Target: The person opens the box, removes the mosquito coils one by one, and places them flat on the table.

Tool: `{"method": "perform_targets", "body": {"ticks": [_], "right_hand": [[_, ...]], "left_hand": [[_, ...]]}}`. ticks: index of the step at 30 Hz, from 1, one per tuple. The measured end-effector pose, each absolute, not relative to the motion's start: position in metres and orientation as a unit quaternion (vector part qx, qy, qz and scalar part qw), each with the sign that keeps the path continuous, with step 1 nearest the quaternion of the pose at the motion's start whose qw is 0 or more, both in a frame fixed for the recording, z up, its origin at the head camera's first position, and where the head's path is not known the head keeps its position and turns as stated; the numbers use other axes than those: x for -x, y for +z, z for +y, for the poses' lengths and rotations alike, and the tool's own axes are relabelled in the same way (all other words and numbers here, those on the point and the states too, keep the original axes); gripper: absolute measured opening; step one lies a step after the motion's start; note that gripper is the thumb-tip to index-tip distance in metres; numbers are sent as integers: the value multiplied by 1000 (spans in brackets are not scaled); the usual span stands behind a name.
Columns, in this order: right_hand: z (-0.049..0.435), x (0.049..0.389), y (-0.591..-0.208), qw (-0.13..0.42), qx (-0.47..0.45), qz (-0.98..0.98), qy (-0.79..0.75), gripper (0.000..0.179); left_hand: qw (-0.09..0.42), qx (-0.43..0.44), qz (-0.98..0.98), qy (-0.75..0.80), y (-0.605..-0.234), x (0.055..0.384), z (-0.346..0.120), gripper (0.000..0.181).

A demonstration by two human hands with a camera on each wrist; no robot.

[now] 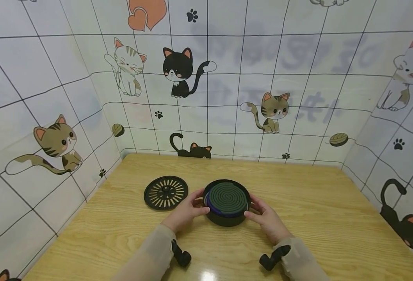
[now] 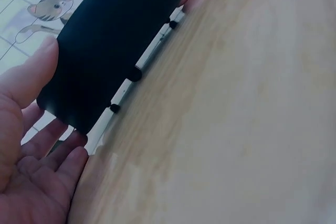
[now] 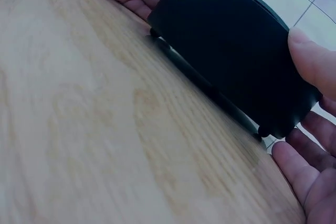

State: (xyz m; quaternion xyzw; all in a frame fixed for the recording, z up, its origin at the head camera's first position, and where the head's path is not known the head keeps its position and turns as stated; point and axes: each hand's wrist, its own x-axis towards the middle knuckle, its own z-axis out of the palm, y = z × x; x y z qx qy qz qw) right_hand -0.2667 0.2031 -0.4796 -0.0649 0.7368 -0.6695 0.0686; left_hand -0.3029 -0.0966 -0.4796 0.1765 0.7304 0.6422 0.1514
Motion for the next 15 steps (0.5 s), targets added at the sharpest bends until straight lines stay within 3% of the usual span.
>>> {"method": "perform_targets", "body": {"ticks": [15], "right_hand": [[208, 272, -476, 90, 64, 745, -658, 78]], "left_hand": [[153, -202, 711, 656, -481, 304, -95, 82]]}}
